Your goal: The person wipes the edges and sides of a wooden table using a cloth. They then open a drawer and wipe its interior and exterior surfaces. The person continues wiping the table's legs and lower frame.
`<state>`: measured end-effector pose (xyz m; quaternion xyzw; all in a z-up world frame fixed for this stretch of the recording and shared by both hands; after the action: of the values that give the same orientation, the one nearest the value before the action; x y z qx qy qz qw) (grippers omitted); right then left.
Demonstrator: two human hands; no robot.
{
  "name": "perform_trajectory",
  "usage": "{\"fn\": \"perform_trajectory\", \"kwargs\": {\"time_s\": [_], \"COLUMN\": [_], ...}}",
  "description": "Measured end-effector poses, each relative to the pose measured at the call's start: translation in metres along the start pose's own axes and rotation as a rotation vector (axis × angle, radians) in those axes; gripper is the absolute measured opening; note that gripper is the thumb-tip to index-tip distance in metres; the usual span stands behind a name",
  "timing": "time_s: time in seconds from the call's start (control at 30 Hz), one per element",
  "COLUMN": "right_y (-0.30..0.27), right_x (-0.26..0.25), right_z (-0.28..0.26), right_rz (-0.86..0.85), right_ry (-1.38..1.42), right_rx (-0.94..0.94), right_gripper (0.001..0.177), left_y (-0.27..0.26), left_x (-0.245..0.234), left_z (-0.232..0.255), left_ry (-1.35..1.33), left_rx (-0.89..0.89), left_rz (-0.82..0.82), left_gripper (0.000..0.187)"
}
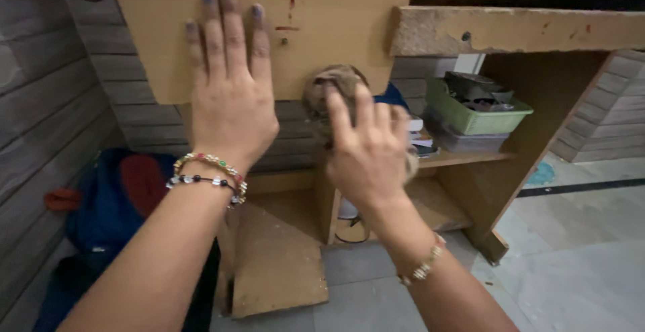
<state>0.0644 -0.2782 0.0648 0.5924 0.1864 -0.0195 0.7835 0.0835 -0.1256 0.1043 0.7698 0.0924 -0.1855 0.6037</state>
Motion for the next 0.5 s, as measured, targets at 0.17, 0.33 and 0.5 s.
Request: {"fn": "perform_trajectory", "kwargs": {"time_s": [0.17,0.33,0.5], "right_y": [0.026,0.054,0.021], "right_x": [-0.032,-0.009,0.014], "right_z": [0.018,0.017,0.019], "right_rz": [0.124,0.270,0.181], "right_ry": [-0.015,-0.217,-0.139], "right_rx": [0.054,0.001,0.004], "right_gripper": [0.073,0.068,0.065], "left_y": [-0.002,-0.002,-0.001], "left_x": [0.002,0.004,0.003], "left_z": [0.001,0.002,0.008], "left_ry": [0.003,-0.031,-0.026], "left_rx": [-0.014,-0.041,-0.079], "left_rz": [0.005,-0.010,-0.002], "left_gripper": [0.078,0.081,0.080]}}
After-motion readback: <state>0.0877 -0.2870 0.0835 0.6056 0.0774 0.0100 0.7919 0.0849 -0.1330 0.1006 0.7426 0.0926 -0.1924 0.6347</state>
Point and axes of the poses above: each hand's wrist, its own y-axis towards the middle knuckle, its own x-axis out of the palm, z = x × y, the point moved 7 cm from there along y, towards the middle knuckle, and after that the axes turned 1 degree about x, right-handed, at the moved point
